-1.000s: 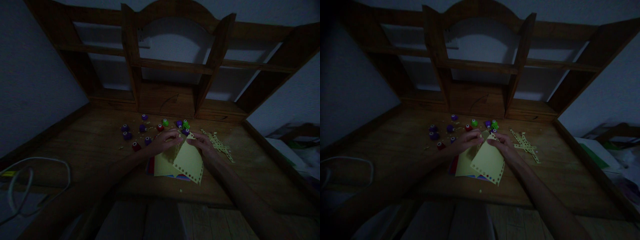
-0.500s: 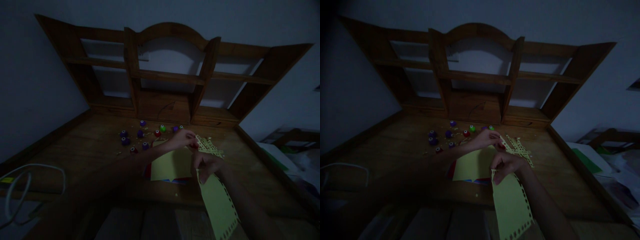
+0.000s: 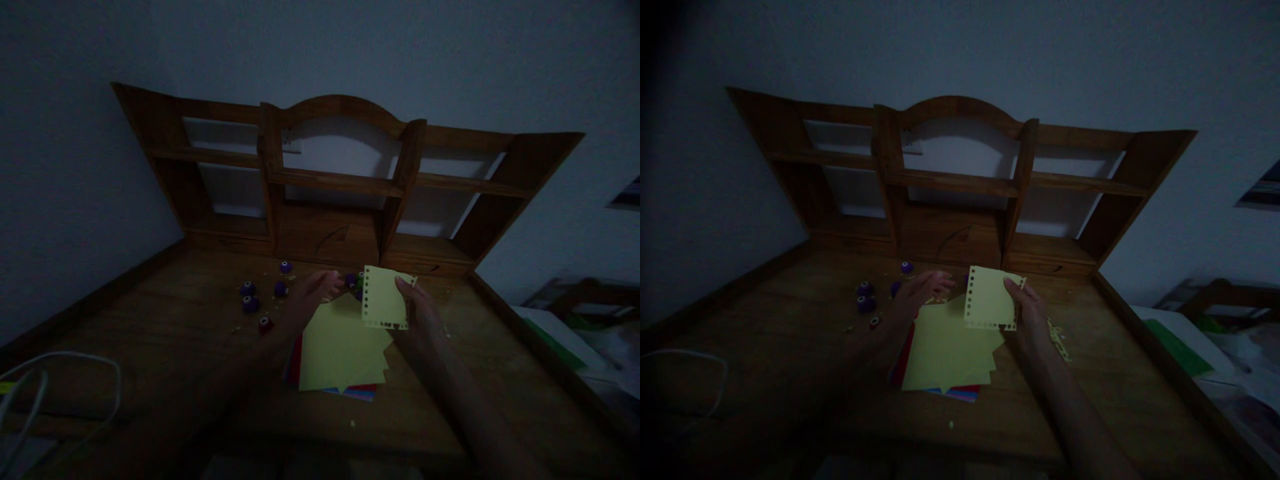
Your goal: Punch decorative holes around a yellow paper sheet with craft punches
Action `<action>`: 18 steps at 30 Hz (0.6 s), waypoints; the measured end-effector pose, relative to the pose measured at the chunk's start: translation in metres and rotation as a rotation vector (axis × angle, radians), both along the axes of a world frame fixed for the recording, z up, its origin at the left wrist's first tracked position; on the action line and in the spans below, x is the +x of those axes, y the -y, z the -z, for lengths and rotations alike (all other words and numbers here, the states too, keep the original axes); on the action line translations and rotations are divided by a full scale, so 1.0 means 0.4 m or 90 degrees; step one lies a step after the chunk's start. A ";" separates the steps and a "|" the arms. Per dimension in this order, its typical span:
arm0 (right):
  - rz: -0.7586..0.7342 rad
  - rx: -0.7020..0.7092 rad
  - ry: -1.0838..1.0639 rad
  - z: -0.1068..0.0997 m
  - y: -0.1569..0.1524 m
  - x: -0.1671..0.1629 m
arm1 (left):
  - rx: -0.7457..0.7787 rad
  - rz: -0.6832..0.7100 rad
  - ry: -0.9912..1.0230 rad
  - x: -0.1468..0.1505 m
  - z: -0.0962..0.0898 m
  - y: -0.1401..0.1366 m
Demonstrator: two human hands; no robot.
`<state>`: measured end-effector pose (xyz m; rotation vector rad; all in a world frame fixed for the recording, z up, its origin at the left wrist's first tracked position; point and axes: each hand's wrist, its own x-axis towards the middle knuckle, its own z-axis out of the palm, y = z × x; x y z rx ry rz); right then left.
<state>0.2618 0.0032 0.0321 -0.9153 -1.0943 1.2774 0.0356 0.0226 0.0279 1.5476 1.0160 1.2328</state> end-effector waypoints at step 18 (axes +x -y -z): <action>0.019 -0.112 0.076 0.032 0.042 -0.092 | 0.242 -0.021 -0.078 0.012 0.026 0.074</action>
